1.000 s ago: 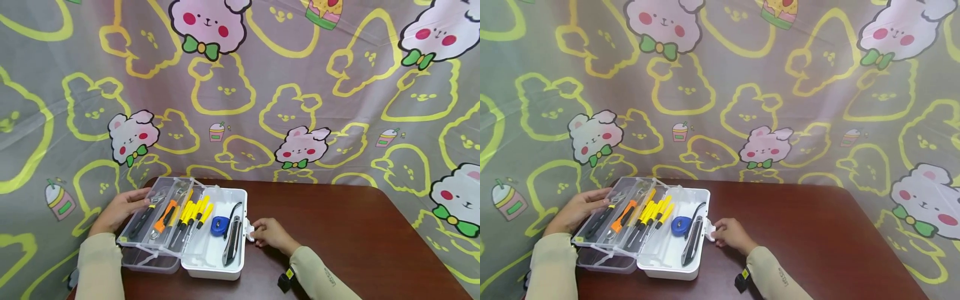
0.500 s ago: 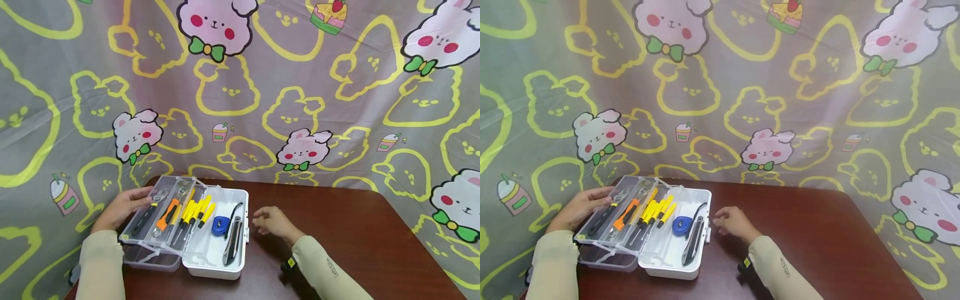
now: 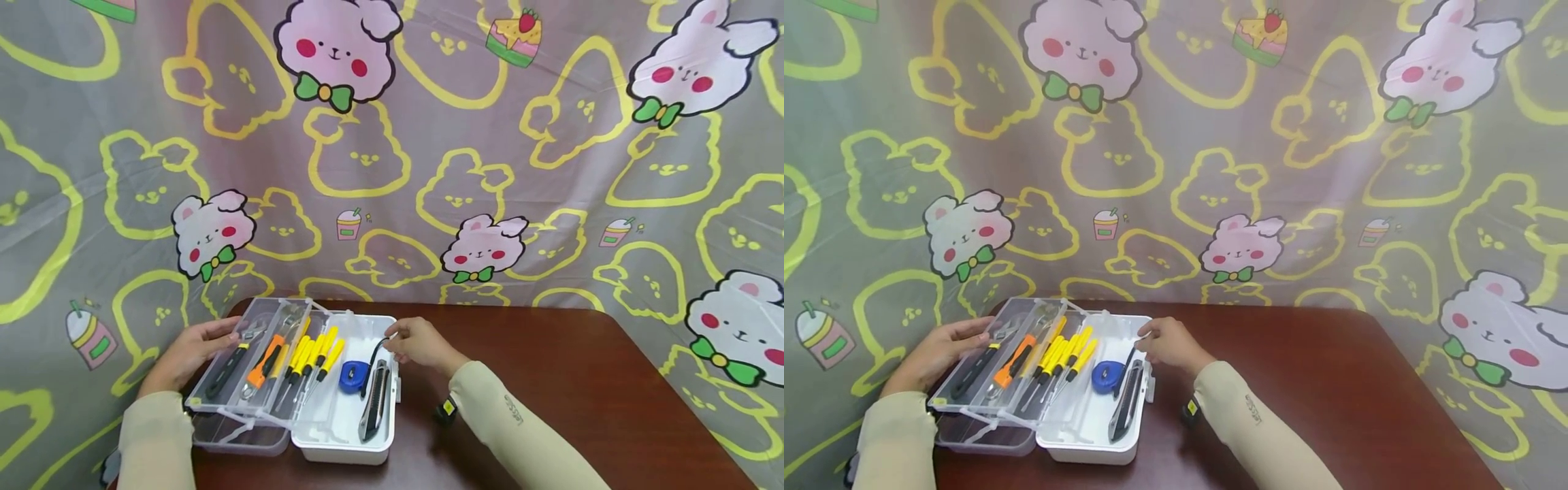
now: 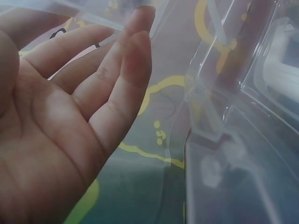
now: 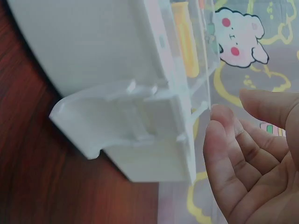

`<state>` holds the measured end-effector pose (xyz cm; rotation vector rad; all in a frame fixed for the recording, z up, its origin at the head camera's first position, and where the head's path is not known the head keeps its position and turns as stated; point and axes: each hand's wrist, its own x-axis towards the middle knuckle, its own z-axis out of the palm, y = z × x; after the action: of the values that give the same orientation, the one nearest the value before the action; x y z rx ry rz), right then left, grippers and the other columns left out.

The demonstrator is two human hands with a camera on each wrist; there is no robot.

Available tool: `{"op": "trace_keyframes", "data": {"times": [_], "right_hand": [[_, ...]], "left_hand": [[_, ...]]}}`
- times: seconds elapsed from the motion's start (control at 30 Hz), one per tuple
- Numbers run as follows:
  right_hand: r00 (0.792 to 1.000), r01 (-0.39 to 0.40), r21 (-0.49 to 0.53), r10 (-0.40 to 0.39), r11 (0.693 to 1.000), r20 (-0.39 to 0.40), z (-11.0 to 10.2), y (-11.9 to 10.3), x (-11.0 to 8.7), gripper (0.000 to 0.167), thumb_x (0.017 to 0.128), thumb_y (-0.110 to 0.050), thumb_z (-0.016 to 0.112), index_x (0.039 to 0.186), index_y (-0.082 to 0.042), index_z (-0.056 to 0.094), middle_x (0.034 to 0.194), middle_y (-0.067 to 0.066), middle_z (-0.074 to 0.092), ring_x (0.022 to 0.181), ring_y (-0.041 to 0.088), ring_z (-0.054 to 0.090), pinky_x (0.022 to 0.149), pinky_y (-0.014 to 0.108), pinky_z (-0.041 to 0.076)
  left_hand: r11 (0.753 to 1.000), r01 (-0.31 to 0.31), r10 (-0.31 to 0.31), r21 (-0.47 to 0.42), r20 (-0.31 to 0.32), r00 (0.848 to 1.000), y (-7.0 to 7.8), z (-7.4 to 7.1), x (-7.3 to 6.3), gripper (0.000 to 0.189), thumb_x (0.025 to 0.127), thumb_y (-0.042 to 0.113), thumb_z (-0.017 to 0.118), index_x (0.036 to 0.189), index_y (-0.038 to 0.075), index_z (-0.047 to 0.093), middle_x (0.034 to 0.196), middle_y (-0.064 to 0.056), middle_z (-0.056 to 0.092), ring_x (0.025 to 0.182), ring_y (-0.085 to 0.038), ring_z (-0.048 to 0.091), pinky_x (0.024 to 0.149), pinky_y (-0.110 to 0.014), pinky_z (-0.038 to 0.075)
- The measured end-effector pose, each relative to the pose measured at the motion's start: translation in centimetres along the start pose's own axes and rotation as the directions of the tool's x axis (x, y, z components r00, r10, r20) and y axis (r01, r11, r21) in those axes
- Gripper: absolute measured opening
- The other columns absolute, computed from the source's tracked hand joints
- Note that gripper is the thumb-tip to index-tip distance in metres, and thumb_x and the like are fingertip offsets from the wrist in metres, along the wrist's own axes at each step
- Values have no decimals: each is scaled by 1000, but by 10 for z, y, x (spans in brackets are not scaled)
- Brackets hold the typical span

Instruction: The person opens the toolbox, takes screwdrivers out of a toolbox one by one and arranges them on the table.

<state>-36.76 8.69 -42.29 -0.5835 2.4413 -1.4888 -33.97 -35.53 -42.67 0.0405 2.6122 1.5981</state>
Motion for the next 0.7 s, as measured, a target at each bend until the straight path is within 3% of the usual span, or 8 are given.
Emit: {"op": "trace_keyframes", "data": {"times": [0.13,0.3,0.47,0.7], "right_hand": [[1000,-5,-15,5,1000,10,4,-8,6,21,90,-21,72,107,-9,69,84,5,69,74,33,67,66,39,57],[1000,0,-38,1,999,18,10,-20,13,28,88,-24,74,110,-7,69,82,3,70,75,36,67,68,42,57],[999,-11,-66,13,998,32,16,-32,18,33,87,-28,75,112,-8,68,84,3,70,72,27,67,68,37,56],[999,-12,-54,15,998,40,23,-42,23,25,87,-23,75,108,-9,69,83,2,69,70,24,67,68,37,57]], "left_hand": [[1000,3,-3,-1,-9,1000,-1,1,-1,79,93,46,63,150,1,33,150,-24,35,127,-39,44,102,-55,37],[1000,-1,1,6,-14,1000,-1,2,0,80,92,47,63,150,0,33,151,-24,33,127,-41,44,102,-58,35],[1000,1,-1,5,-11,1000,-1,1,-1,78,93,45,63,150,0,33,152,-24,32,125,-40,47,101,-61,34],[1000,-12,12,8,-24,1000,-1,3,-2,78,93,45,62,148,-2,34,150,-25,34,124,-40,48,100,-62,35]]}}
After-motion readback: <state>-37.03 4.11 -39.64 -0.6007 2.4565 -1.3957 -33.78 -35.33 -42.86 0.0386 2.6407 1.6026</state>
